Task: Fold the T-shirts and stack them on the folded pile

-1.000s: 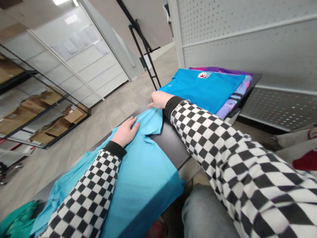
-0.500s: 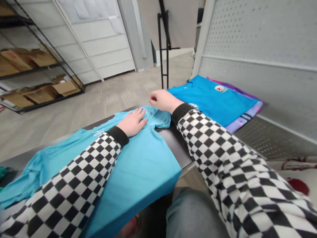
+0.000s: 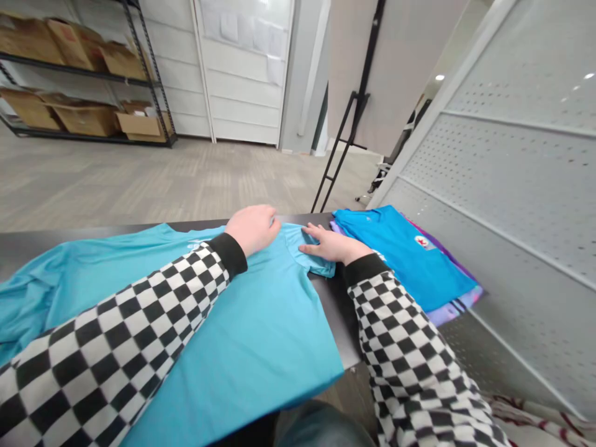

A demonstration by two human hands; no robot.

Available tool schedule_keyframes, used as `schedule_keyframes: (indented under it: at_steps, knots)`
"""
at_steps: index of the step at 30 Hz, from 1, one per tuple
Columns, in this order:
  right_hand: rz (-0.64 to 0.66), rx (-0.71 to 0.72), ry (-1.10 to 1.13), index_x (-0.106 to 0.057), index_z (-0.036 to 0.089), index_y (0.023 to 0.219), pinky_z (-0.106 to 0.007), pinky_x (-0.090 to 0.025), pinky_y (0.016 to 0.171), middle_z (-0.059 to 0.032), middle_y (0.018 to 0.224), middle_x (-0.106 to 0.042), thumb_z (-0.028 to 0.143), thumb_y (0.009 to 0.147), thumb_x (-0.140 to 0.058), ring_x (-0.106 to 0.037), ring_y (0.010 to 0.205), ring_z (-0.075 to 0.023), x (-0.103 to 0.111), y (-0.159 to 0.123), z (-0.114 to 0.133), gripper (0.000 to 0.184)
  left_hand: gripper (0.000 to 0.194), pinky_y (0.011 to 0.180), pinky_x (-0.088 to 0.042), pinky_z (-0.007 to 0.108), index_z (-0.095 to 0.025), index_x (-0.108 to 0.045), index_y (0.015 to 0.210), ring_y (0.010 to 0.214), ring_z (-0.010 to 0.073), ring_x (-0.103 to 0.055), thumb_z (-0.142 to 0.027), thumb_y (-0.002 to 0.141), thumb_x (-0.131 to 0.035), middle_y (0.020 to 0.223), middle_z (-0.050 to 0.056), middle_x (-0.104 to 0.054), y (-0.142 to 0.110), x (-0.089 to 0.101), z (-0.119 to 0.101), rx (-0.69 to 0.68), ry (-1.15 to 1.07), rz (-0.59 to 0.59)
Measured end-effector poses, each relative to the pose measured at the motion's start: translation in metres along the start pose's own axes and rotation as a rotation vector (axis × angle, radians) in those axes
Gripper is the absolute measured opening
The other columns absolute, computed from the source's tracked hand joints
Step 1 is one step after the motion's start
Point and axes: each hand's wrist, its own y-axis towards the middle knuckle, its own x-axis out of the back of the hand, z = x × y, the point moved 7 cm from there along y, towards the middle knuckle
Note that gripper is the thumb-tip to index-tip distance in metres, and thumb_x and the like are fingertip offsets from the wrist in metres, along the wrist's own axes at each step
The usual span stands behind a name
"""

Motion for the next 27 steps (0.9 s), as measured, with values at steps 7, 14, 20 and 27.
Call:
schedule_keyframes:
  at_steps: [7,14,20,27]
  knots:
    - [0.031,-0.062,-0.087,-0.039,0.024,0.18,-0.059,-0.02,0.142,-0.0132,0.187,-0.021,0.09,0.091,-0.066,-0.014,0.174,-0.0431,0.005,-0.006,0.0,0.114,0.094,0.14,-0.015,0.067,-0.019,-0.038,0.178,0.175,0.0408,-0.021,-0.078,0.104,-0.039,0.188,0.016,-0.025,-0.008,-0.042,0.019,0.003,-0.013,0.288]
    - [-0.23,0.154,-0.06,-0.046,0.027,0.176,-0.066,-0.016,0.141,-0.0135,0.186,-0.029,0.074,0.11,-0.049,-0.02,0.175,-0.0352,0.007,0.002,0.049,0.081,0.08,0.14,-0.014,0.068,-0.018,-0.049,0.172,0.173,0.0395,-0.029,-0.065,0.109,-0.037,0.186,0.018,-0.032,0.0,-0.03,0.016,-0.041,-0.003,0.151]
    - [-0.016,0.157,-0.083,-0.034,0.02,0.181,-0.068,-0.01,0.14,-0.0186,0.187,-0.023,0.072,0.112,-0.045,-0.016,0.176,-0.0362,-0.019,0.013,0.055,0.088,0.089,0.14,-0.016,0.065,-0.025,-0.038,0.18,0.176,0.0429,-0.018,-0.075,0.106,-0.038,0.189,0.011,-0.024,-0.004,-0.043,0.018,-0.031,-0.021,0.351]
    - [-0.062,0.163,-0.077,-0.032,0.024,0.182,-0.07,-0.01,0.14,-0.017,0.188,-0.021,0.083,0.107,-0.048,-0.013,0.176,-0.039,-0.015,0.007,0.054,0.097,0.096,0.14,-0.012,0.067,-0.026,-0.038,0.179,0.176,0.0417,-0.016,-0.082,0.102,-0.039,0.189,0.013,-0.021,-0.003,-0.044,0.023,-0.042,-0.016,0.294]
